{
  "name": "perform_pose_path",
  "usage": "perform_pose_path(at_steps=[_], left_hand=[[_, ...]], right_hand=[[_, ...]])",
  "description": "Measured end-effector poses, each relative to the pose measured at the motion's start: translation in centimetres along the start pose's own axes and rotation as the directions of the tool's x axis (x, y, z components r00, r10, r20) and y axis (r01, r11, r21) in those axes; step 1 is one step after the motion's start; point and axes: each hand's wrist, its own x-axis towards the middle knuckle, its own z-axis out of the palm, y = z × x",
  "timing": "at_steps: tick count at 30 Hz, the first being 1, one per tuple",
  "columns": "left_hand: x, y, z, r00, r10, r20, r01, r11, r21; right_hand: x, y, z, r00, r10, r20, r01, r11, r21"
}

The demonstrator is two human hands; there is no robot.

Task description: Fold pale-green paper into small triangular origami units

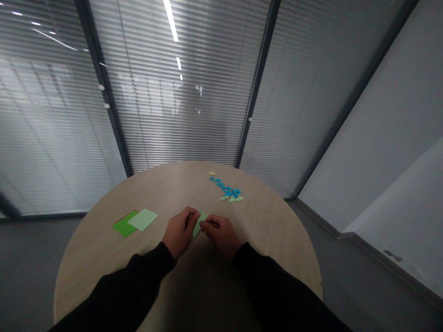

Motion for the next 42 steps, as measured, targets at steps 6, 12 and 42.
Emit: perform_pose_path(at_steps=[6,12,42], left_hand=[[-0.1,-0.1,0.0,1.000,0.007,-0.011,-0.007,1.000,0.012],[-0.1,0.0,0.0,1.000,0.010,-0.007,-0.010,1.000,0.014],[0.3,-0.4,-0.3,0.996,-0.042,0.081,0.044,0.999,-0.025]], right_hand=[[0.0,-0.3,0.0,1.000,0.011,0.001,-0.011,1.000,-0.002],[-0.1,-0.3,0.0,1.000,0.018,-0.007,-0.018,0.999,-0.027],[0.3,0.4,-0.1,0.997,0.017,-0.078,-0.012,0.997,0.073]])
